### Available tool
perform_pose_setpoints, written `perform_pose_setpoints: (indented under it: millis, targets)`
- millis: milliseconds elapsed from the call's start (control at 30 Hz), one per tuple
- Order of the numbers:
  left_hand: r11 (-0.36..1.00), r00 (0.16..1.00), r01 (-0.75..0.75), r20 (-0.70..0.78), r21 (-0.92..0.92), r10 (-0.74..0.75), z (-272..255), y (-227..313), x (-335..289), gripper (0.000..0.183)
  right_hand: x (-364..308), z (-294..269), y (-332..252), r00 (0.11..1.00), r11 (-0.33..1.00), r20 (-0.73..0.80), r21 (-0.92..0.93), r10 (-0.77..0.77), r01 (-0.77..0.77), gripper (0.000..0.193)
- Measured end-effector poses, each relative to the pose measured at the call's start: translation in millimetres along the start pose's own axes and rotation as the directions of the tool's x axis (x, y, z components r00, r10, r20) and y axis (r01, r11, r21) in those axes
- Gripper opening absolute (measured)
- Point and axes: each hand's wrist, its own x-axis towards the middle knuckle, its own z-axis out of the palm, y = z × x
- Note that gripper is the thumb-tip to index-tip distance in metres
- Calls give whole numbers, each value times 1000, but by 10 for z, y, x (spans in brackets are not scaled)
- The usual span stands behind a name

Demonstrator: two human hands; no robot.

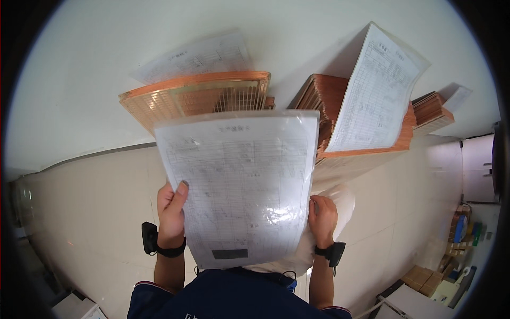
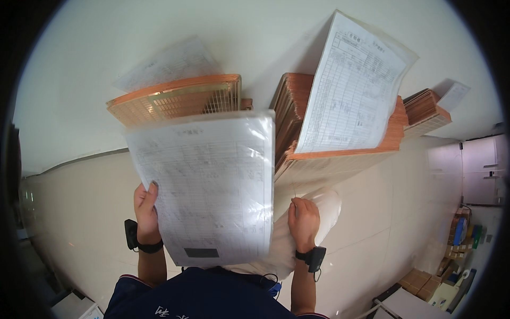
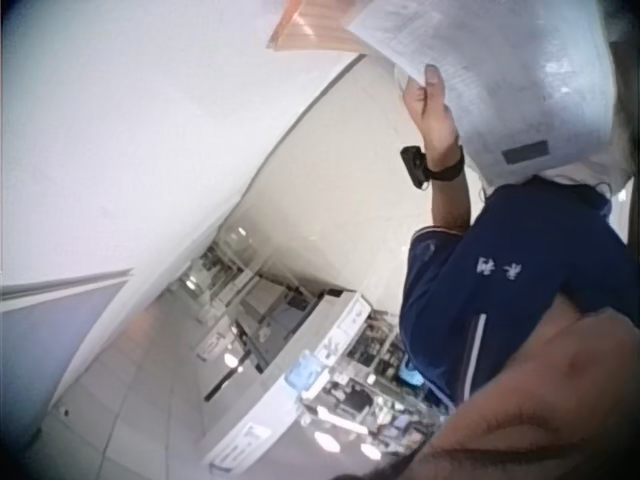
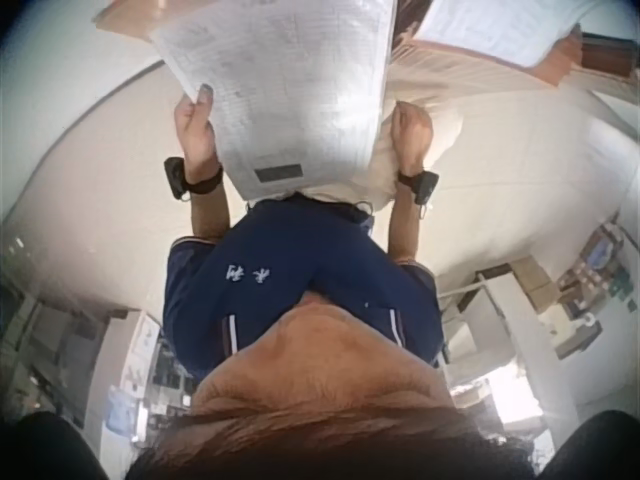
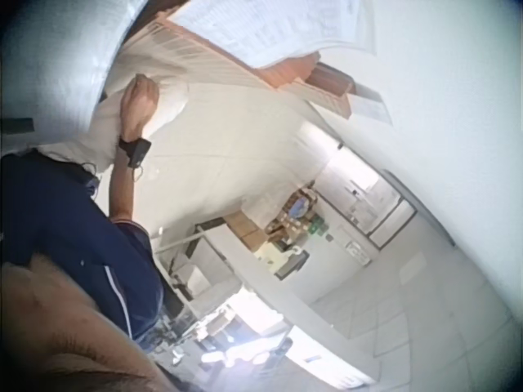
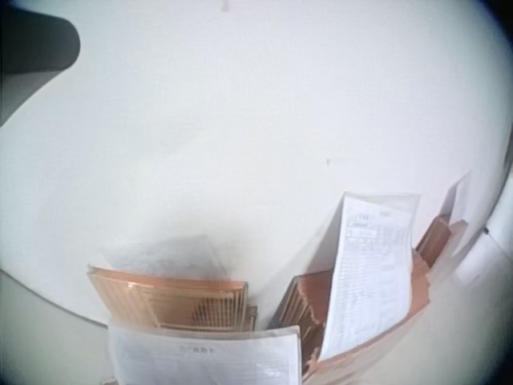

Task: Inspecting and organizing stacks of patterned copper sheets and verifying production paperwork.

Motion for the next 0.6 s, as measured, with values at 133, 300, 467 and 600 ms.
perform_pose_setpoints:
  millis: [133,300,467,600]
  targets:
    - [973,987,39,145,229,-74,-42,-127,-47,23,-161,-176,-186,975,814,88,538,205,-220,20]
    - [885,880,-36,434,463,-192,-34,-264,-87,21,-562,-352,-388,965,349,149,911,216,-219,53]
    - [774,636,48,578,632,-512,-234,-314,54,27,-484,-565,-756,782,408,387,691,489,-597,16]
    - [782,960,-277,129,559,247,-622,-401,419,29,-632,-522,-518,924,867,225,332,311,-372,19]
